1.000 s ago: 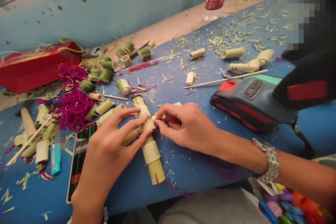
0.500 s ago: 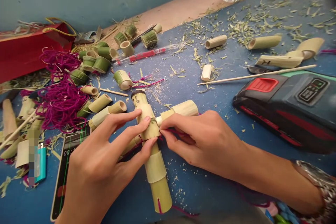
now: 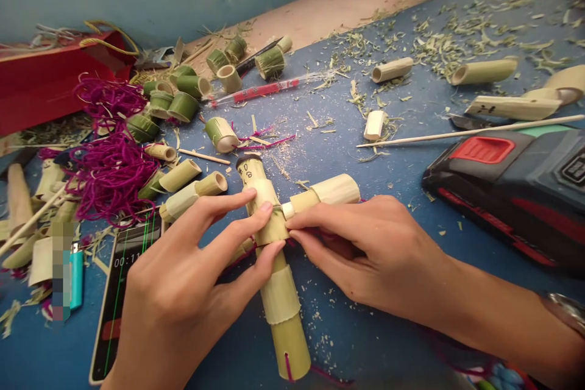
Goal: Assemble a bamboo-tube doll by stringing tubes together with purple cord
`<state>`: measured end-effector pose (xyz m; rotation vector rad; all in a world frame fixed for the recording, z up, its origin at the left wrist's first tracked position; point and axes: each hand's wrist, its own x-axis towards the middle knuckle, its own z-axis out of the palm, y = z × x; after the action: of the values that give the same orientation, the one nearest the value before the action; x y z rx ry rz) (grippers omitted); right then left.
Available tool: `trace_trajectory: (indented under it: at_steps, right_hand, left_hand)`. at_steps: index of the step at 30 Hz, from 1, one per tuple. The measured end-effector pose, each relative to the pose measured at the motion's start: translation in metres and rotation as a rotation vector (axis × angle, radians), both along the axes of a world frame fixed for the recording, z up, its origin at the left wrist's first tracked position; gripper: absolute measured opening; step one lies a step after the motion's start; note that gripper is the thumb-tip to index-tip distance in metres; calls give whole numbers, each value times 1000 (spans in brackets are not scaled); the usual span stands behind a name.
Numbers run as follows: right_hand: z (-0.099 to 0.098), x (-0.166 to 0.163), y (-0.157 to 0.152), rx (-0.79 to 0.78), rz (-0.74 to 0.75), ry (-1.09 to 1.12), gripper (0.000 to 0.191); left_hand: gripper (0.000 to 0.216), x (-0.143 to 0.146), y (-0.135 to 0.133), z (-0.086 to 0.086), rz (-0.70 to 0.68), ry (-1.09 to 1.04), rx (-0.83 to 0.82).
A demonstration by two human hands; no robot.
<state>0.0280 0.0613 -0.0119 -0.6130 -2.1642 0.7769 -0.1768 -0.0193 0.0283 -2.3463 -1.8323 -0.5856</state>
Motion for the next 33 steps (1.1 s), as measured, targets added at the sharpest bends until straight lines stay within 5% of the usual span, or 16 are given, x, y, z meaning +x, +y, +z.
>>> trace_trajectory:
  at_steps: [25, 33]
  right_hand:
    - [-1, 1, -1, 27, -36, -56, 9]
    - [3, 0, -2, -97, -32, 26, 10]
  left_hand:
    - [25, -1, 1, -1, -10, -13, 2]
    - [22, 0, 7, 1, -60, -55, 26]
